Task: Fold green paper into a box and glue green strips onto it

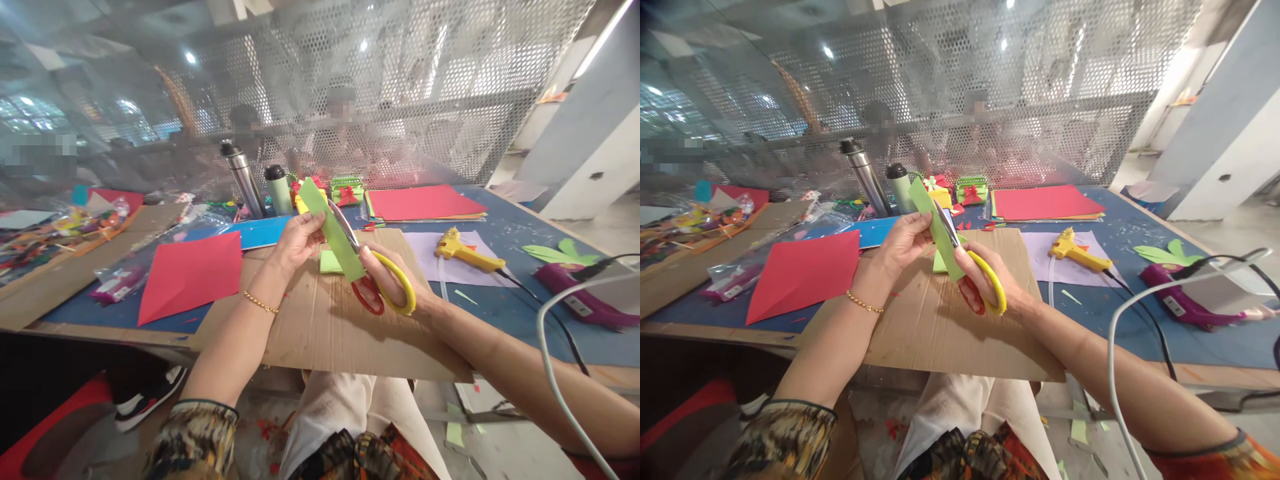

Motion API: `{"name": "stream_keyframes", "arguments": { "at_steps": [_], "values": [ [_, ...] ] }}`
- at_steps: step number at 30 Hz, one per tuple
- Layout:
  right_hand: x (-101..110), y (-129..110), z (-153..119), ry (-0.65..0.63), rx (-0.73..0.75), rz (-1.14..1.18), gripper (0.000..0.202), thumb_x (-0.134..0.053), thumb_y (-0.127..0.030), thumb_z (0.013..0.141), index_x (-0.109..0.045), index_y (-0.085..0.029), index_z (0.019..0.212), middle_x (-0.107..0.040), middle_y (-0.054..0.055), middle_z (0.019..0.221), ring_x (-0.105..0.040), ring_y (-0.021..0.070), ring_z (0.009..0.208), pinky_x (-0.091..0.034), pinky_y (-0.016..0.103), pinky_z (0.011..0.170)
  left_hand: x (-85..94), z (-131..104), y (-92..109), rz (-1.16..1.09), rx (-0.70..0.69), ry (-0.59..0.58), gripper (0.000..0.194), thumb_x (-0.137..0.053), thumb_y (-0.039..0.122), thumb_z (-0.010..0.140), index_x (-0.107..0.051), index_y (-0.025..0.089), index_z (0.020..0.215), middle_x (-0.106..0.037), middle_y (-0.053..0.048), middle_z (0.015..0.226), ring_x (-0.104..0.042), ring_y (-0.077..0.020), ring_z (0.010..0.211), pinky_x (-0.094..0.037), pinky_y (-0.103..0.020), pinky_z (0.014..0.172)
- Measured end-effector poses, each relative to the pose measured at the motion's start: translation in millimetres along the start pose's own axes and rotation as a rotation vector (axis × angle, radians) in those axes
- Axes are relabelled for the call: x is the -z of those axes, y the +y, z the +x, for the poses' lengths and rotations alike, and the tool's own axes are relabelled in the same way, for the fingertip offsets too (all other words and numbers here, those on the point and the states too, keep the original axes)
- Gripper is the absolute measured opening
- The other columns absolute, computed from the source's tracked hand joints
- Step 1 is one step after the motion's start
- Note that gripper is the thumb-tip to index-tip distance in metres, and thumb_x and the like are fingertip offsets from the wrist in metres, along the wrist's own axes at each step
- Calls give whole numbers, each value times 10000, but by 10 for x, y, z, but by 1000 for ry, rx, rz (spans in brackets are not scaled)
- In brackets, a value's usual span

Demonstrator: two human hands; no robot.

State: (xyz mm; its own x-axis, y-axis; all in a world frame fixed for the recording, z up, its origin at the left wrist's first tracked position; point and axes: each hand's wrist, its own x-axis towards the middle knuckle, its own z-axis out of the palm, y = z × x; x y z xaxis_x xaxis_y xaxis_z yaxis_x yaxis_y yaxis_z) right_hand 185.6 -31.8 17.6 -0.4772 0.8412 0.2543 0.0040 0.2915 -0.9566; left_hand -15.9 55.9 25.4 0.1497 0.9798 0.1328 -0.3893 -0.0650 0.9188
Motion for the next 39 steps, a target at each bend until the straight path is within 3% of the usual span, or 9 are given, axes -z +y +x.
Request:
{"name": "stream_keyframes", "arguments": {
  "at_steps": [13, 25, 33, 39],
  "values": [
    [-13, 39, 0, -4, -28, 54, 574, -488, -829, 899, -438, -259, 847, -423, -121, 354, -399, 99, 258, -292, 201, 307, -24, -14, -1, 2, 12, 3, 201, -873, 270, 828, -746, 116, 806, -771, -60, 758, -700, -146, 653, -520, -280, 712],
    [0, 91, 27, 14, -22, 75, 551, -466, -805, 934, -431, -266, 826, -436, -98, 375, -441, 120, 290, -359, 237, 336, -58, -28, -29, -2, 39, -16, 163, -867, 244, 828, -759, 126, 802, -775, -52, 750, -703, -146, 663, -552, -291, 749],
    [-29, 49, 4, 11, -50, 128, 566, -515, -821, 898, -430, -264, 835, -427, -116, 377, -419, 105, 274, -325, 212, 320, -81, -37, -47, -29, 42, -30, 158, -863, 236, 832, -761, 124, 789, -773, -51, 734, -699, -140, 644, -545, -269, 707],
    [-19, 81, 24, 22, -35, 102, 566, -516, -826, 891, -457, -264, 863, -419, -118, 353, -415, 119, 255, -324, 224, 299, -67, -37, -52, 0, 26, -34, 182, -881, 273, 814, -767, 132, 820, -790, -72, 789, -740, -191, 747, -553, -310, 751]
  ]
}}
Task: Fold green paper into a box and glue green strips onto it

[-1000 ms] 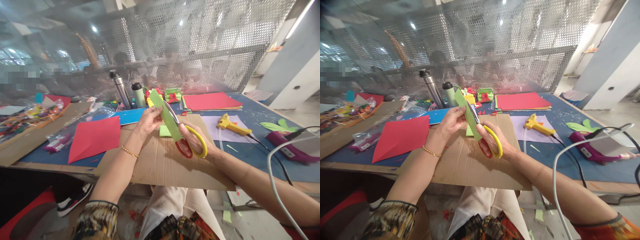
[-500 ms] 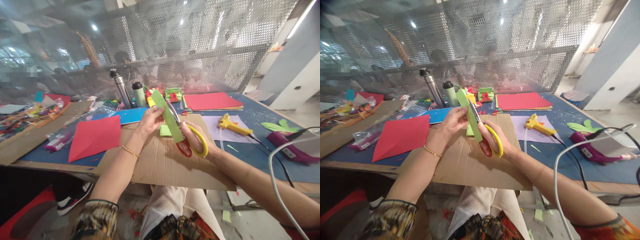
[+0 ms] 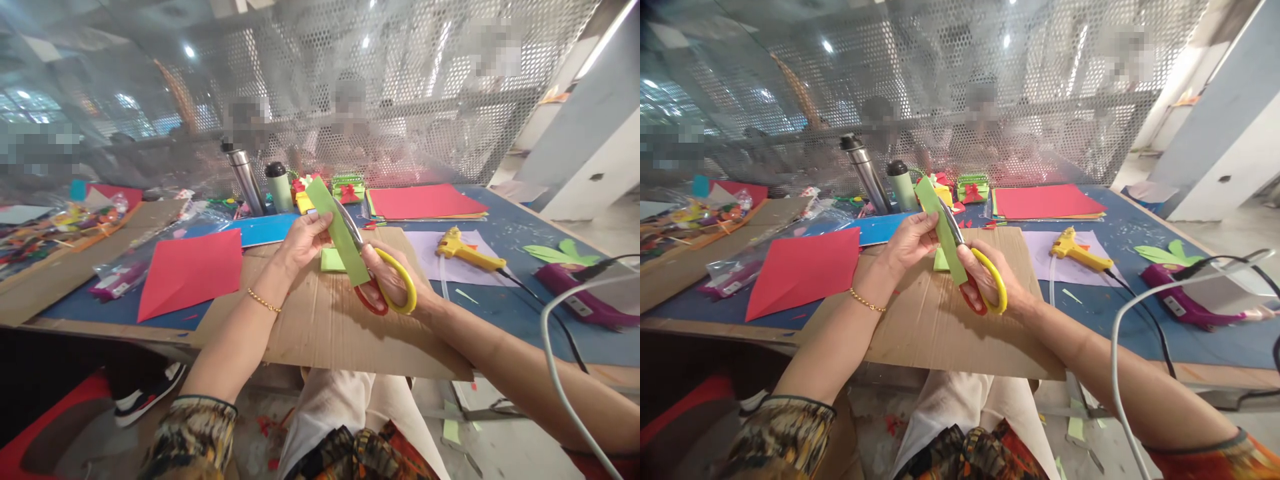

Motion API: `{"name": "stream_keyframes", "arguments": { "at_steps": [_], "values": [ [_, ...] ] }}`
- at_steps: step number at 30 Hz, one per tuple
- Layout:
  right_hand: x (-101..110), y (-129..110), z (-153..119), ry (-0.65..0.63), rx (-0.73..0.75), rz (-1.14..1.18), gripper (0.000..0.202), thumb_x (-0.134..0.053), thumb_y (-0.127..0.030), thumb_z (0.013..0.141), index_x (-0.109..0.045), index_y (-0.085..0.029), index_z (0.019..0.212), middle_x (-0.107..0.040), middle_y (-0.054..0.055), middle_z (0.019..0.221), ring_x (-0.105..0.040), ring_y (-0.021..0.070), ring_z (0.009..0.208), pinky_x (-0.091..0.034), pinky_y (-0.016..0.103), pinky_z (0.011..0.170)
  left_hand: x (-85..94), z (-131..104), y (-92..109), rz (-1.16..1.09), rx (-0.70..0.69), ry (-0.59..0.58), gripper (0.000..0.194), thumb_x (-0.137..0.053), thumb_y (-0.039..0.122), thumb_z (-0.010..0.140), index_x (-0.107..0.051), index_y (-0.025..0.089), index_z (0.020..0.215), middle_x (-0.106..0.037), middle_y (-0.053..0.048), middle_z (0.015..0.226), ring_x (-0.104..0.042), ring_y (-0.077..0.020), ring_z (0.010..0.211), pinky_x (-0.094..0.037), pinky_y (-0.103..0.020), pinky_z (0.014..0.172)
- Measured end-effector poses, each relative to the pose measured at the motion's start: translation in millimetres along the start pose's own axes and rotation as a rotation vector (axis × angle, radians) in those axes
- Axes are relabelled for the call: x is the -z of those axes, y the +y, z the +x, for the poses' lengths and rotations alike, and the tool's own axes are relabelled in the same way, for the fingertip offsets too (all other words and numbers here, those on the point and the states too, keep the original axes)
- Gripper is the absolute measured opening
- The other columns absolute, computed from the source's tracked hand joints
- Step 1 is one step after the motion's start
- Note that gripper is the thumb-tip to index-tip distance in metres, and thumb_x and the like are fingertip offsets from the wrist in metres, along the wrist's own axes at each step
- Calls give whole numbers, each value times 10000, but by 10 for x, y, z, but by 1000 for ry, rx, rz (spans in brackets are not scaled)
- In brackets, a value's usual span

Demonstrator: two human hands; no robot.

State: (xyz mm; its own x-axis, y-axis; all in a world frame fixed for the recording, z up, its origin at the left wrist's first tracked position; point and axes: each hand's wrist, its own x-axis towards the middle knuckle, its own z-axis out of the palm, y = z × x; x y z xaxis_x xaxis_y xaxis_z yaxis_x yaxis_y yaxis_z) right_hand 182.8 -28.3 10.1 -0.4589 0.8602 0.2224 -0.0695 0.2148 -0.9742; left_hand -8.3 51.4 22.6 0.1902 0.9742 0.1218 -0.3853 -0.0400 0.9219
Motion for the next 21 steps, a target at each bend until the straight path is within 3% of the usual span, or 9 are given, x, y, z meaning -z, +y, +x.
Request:
{"name": "stream_keyframes", "arguments": {
  "at_steps": [11, 21],
  "values": [
    [33, -87, 1, 57, -8, -131, 592, -489, -850, 889, -474, -267, 789, -475, -74, 357, -455, 134, 275, -374, 259, 335, 10, -1, -38, 32, 11, -86, 270, -930, 321, 754, -766, 117, 821, -777, -66, 776, -701, -161, 683, -535, -305, 726],
    [50, -42, 15, 53, 18, -100, 549, -491, -798, 926, -491, -260, 818, -456, -95, 367, -450, 119, 262, -359, 231, 313, -8, -9, 23, -19, 34, -41, 305, -935, 379, 731, -756, 162, 848, -778, -38, 809, -688, -161, 672, -516, -299, 665]
  ]
}}
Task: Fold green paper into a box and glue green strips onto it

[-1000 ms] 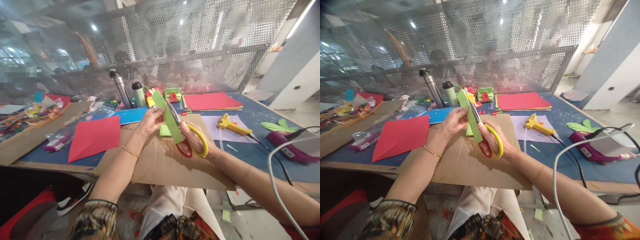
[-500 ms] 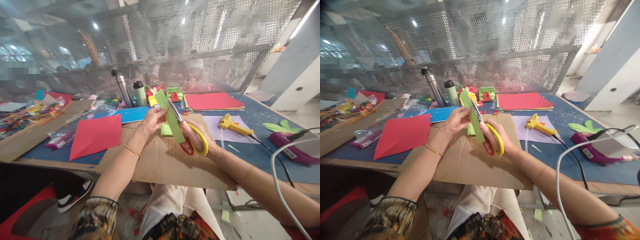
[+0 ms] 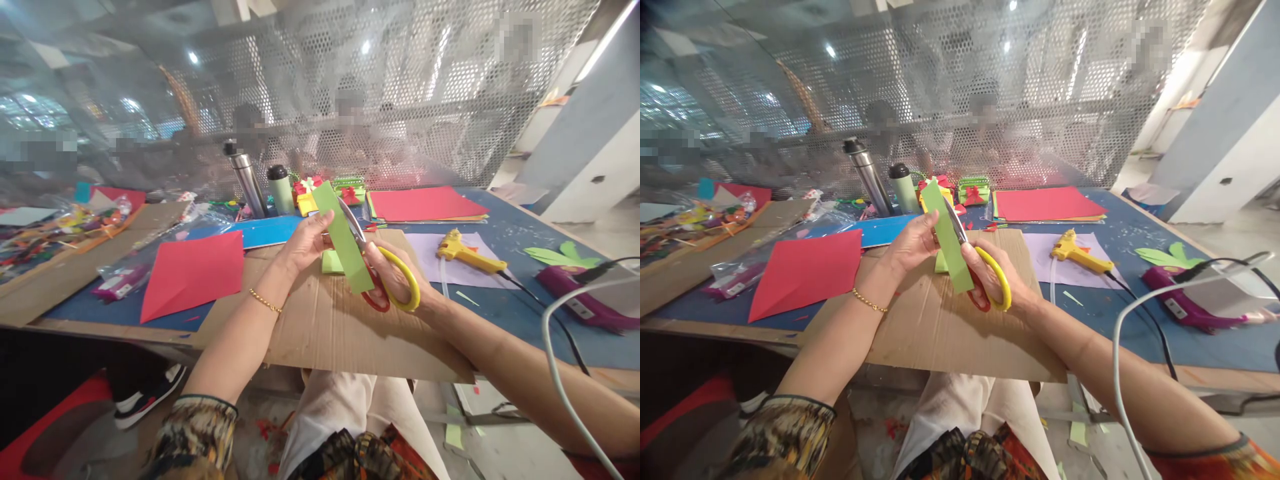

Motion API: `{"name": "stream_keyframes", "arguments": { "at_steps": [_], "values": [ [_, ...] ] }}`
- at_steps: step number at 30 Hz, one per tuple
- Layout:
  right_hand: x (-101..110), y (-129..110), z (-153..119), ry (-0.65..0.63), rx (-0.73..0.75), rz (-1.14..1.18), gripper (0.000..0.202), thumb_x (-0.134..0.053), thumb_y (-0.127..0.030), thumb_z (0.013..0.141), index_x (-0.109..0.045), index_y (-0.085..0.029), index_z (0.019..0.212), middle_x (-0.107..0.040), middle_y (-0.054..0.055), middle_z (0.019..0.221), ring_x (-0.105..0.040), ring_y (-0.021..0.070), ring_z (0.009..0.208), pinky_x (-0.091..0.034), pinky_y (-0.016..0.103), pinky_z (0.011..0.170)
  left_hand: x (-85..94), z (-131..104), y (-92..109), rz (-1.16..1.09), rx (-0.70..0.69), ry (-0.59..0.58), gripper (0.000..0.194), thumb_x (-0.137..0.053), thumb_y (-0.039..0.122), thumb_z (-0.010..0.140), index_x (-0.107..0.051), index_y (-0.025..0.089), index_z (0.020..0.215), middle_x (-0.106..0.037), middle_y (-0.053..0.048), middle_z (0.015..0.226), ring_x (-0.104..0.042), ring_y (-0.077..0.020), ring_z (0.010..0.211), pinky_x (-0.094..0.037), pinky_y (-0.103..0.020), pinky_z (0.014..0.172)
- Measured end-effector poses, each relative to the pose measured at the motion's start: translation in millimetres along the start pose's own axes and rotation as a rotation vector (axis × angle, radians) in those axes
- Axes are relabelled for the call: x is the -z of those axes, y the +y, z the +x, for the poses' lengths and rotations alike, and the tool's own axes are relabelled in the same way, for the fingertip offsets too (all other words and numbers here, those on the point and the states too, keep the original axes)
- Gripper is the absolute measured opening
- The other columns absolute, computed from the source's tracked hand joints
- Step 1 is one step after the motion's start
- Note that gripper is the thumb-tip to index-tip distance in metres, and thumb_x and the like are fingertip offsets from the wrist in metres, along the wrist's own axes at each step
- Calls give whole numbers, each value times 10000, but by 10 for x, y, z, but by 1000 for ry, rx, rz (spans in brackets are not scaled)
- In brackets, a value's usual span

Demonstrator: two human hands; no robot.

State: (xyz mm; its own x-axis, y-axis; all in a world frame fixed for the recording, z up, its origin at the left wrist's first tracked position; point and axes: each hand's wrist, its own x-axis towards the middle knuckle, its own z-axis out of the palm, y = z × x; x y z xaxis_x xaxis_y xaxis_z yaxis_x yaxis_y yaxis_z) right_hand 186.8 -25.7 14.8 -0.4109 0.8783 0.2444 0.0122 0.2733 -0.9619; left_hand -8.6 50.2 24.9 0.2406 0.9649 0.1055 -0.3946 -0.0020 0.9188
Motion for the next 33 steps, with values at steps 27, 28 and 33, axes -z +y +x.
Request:
{"name": "stream_keyframes", "arguments": {
  "at_steps": [27, 28, 33],
  "values": [
    [-59, 58, -43, -75, -43, 73, 539, -482, -790, 937, -491, -258, 848, -454, -98, 353, -433, 119, 262, -339, 219, 307, 88, 62, 51, -38, -117, 100, 196, -894, 249, 792, -750, 119, 766, -775, -51, 737, -701, -142, 647, -559, -282, 733],
    [-64, 55, -46, -75, -55, 91, 546, -494, -801, 923, -485, -260, 850, -447, -103, 354, -427, 119, 259, -332, 219, 300, 87, 62, 52, -34, -115, 99, 200, -895, 254, 791, -748, 121, 765, -774, -49, 733, -702, -143, 648, -561, -284, 729],
    [-78, 42, -46, -57, -73, 84, 573, -510, -830, 893, -482, -259, 853, -448, -101, 354, -415, 116, 250, -308, 215, 281, 63, 52, 64, -26, -102, 110, 210, -908, 264, 777, -751, 125, 789, -771, -40, 730, -711, -150, 649, -567, -287, 725]
  ]
}}
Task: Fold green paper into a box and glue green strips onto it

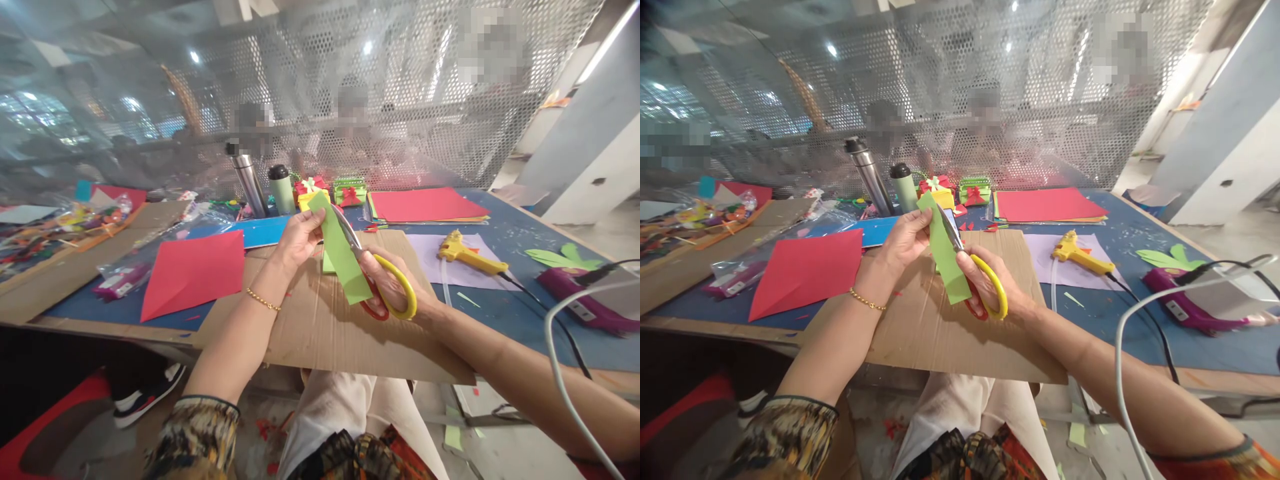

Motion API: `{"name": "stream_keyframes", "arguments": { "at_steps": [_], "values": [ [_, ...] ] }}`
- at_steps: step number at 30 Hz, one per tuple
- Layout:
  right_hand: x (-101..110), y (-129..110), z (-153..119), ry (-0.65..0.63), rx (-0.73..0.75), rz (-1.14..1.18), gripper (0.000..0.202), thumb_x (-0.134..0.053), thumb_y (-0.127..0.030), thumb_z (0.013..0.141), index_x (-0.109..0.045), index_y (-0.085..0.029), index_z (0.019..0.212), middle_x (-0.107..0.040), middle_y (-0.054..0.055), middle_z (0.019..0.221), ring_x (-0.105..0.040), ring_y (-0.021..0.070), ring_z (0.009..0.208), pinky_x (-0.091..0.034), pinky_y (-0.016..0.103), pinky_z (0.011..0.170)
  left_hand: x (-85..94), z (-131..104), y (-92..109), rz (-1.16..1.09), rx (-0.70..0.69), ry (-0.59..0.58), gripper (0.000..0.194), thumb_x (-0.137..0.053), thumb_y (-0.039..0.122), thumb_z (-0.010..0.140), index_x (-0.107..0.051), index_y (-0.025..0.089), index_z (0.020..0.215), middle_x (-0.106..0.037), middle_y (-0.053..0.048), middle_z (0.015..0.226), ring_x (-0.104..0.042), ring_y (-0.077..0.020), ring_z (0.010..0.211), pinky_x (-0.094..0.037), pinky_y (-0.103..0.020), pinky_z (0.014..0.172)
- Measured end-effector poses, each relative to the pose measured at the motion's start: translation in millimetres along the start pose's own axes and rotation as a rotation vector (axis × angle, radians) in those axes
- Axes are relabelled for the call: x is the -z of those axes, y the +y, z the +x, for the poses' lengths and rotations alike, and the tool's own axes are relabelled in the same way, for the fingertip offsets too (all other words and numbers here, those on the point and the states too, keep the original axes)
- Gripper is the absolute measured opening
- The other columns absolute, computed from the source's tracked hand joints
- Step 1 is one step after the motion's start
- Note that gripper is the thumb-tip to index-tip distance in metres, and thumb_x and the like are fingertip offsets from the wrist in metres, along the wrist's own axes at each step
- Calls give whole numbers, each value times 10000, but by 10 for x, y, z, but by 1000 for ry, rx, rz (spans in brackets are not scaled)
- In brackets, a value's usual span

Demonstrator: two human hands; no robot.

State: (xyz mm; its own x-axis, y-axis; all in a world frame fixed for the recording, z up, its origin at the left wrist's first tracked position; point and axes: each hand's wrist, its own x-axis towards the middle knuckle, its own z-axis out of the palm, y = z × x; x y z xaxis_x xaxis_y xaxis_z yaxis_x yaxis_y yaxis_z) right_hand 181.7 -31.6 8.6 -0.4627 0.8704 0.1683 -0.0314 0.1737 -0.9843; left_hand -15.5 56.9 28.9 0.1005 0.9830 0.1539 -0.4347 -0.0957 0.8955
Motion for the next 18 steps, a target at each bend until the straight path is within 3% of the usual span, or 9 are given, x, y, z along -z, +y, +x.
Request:
{"name": "stream_keyframes", "arguments": {
  "at_steps": [9, 18],
  "values": [
    [27, -29, 10, 51, 19, -121, 597, -436, -836, 924, -505, -254, 806, -512, -48, 365, -471, 140, 272, -362, 250, 307, 4, -3, -43, -11, 18, -19, 200, -909, 239, 775, -746, 124, 790, -771, -37, 760, -685, -133, 651, -540, -286, 745],
    [-5, 26, 12, 53, -35, 21, 635, -478, -896, 852, -465, -264, 785, -466, -76, 357, -449, 132, 256, -321, 232, 272, -34, -11, -91, -37, 48, -33, 222, -928, 230, 746, -753, 123, 829, -762, -32, 769, -694, -148, 703, -539, -304, 795]
  ]
}}
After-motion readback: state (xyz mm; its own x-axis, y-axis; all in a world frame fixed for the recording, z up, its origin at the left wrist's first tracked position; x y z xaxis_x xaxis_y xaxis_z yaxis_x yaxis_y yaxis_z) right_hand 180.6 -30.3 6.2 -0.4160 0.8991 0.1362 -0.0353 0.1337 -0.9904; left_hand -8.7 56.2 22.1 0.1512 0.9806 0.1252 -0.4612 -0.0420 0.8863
